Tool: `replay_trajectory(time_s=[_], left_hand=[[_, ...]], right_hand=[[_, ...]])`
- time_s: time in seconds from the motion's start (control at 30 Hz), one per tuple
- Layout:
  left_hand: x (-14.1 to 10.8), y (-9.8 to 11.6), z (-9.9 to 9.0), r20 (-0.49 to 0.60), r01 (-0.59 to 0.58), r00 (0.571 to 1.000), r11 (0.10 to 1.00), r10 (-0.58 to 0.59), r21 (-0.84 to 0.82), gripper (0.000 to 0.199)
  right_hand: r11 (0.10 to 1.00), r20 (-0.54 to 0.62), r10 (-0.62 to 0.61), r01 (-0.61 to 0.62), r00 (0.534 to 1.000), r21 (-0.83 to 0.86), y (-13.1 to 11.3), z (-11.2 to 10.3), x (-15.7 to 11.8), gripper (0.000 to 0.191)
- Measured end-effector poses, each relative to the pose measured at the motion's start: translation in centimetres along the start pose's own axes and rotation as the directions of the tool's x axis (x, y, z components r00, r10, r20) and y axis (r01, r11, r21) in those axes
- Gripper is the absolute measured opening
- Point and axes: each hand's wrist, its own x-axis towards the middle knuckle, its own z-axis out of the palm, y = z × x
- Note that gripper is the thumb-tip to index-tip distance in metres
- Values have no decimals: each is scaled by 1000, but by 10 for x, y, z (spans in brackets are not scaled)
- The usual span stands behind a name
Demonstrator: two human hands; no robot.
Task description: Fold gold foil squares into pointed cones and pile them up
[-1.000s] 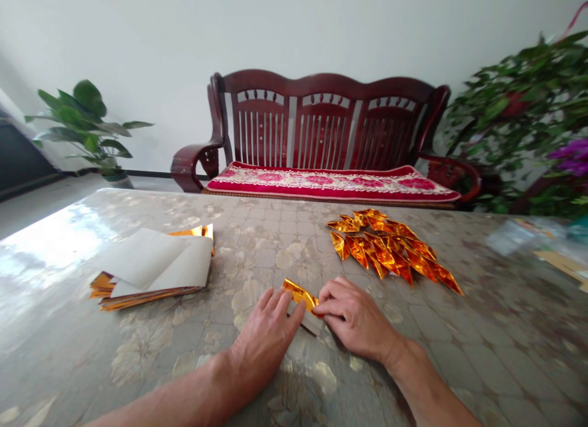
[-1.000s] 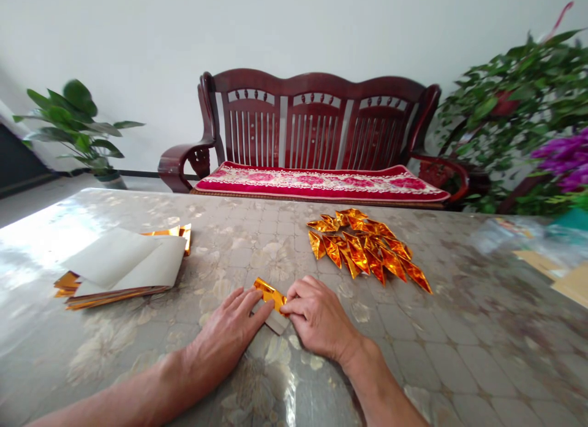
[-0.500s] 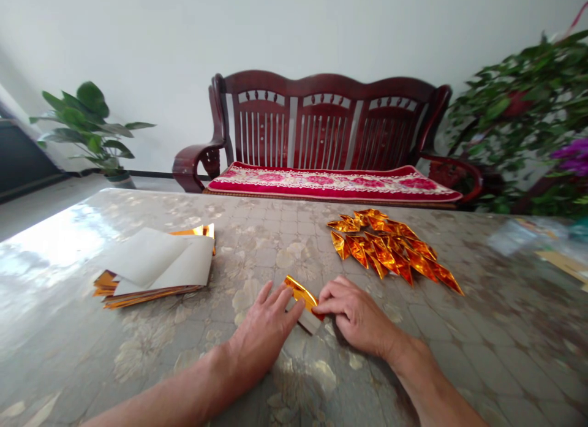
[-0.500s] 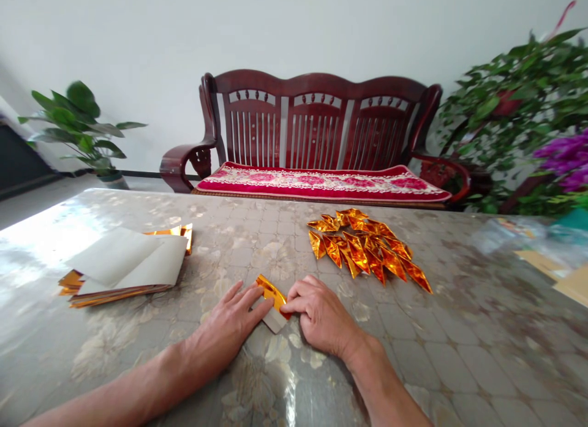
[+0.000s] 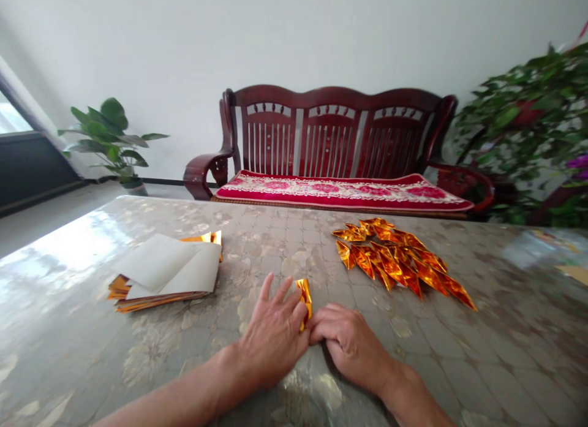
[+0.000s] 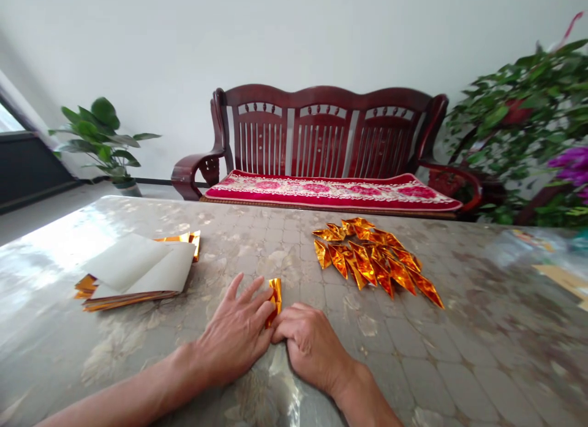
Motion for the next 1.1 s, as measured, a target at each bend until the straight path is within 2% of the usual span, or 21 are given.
replay_trajectory(time_s=[0.1,0.2,0.3,0.47,0.77,0.93,1.1], left_hand=[[-2,-2,2,11,-51,999,998,51,32,15],[-3,-8,4,23,-126,992,990,125,67,27],[-1,-14,5,17,-174,985,980,173,94,23],[4,-17,3,10,-229,973,967,230,110,11],[0,-10,15,18,-259,966,961,258,99,10],[-7,-5,15,28,-241,971,967,239,85,22],[-9,-9,12,83,-241,968,969,236,49,28]], right_hand=[[998,-148,59,-56,987,29,6,2,1,44],[997,-236,15,-33,972,-70,15,1,6,47],[976,-214,-46,-1,976,-216,24,-1,11,47],[935,-150,-1,-53,989,-351,31,-1,13,36],[924,-160,-14,-48,987,-378,29,1,12,36],[924,-141,13,-65,990,-377,29,1,11,37],[921,-133,39,-88,990,-380,29,1,11,39]])
